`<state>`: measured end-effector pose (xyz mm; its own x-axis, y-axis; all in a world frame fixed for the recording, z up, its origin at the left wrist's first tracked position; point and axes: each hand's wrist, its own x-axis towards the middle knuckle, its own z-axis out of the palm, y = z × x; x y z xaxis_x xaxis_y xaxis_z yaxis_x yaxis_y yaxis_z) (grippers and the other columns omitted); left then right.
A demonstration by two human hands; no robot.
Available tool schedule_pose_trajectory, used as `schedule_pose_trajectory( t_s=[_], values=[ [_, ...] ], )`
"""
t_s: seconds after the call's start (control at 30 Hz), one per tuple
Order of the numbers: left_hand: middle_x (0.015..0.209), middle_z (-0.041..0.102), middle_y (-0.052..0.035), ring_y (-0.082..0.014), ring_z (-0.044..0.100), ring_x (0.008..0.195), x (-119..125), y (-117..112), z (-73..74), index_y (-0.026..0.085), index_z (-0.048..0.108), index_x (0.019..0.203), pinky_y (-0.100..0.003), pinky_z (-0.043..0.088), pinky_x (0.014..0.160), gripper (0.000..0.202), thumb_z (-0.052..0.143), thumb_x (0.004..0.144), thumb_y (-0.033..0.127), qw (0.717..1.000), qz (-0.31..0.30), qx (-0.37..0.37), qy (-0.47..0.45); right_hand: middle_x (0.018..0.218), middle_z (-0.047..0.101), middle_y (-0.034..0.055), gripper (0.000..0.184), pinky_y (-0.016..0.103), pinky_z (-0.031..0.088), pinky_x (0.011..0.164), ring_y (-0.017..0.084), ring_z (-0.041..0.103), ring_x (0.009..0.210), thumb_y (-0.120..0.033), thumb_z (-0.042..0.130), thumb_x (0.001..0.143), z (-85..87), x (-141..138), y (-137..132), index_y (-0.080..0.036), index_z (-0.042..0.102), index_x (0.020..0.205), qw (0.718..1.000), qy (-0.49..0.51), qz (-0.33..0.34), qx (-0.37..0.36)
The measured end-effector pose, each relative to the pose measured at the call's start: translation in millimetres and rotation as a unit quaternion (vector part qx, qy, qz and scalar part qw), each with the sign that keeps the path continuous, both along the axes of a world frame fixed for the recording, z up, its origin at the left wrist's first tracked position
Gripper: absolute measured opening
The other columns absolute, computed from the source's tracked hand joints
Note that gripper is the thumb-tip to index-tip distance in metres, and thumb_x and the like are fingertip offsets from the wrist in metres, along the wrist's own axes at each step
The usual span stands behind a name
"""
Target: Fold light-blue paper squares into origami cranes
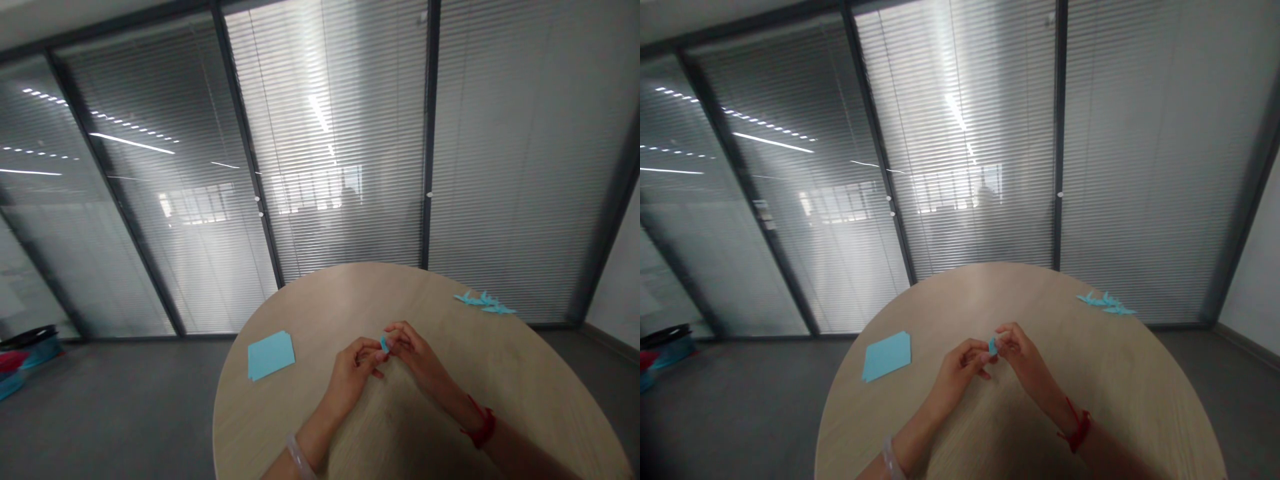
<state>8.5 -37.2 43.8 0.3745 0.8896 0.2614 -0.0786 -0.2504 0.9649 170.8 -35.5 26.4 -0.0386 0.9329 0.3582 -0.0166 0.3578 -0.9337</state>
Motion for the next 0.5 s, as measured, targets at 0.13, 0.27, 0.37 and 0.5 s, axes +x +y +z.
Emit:
schedule_pose_trajectory(
  t_s=[0.13, 0.27, 0.37, 0.5],
  values=[
    [0.084, 0.07, -0.0092, -0.0202, 0.065, 0.078, -0.1, 0.9, -0.4, 0.012, 0.066, 0.09, -0.029, 0.053, 0.063, 0.029, 0.064, 0.08, 0.039, 1.0, -0.004, 0.007, -0.008, 0.074, 0.06, -0.0008, 0.034, 0.031, 0.046, 0.068, 0.018, 0.061, 0.071, -0.052, 0.061, 0.078, 0.7, -0.8, -0.6, -0.022, 0.051, 0.09, 1.0, 0.009, 0.004, 0.009],
    [0.083, 0.07, -0.0088, -0.0208, 0.065, 0.082, -1.4, 1.2, -1.7, 0.013, 0.066, 0.091, -0.029, 0.054, 0.065, 0.029, 0.059, 0.084, 0.04, 1.0, -0.012, 0.015, -0.006, 0.072, 0.059, -0.0015, 0.034, 0.03, 0.045, 0.068, 0.018, 0.06, 0.069, -0.054, 0.06, 0.078, 4.1, -3.3, -2.1, -0.023, 0.049, 0.081, 1.0, 0.019, 0.021, 0.008],
    [0.079, 0.069, -0.0076, -0.0198, 0.065, 0.078, -1.7, 2.1, -1.9, 0.013, 0.066, 0.087, -0.029, 0.054, 0.064, 0.029, 0.058, 0.084, 0.041, 1.0, 0.002, 0.019, 0.003, 0.07, 0.06, -0.0006, 0.034, 0.03, 0.045, 0.067, 0.019, 0.06, 0.069, -0.055, 0.059, 0.078, 5.1, -3.9, -2.4, -0.022, 0.051, 0.078, 1.0, -0.002, 0.013, 0.003],
    [0.073, 0.065, -0.0053, -0.017, 0.062, 0.071, -1.3, 3.3, -0.5, 0.014, 0.064, 0.079, -0.027, 0.053, 0.061, 0.03, 0.058, 0.084, 0.042, 0.999, 0.022, 0.025, 0.011, 0.076, 0.064, 0.0017, 0.033, 0.03, 0.045, 0.071, 0.02, 0.062, 0.075, -0.053, 0.059, 0.079, 4.0, -2.9, -2.7, -0.021, 0.056, 0.082, 0.999, -0.035, 0.013, -0.002]
  ],
)
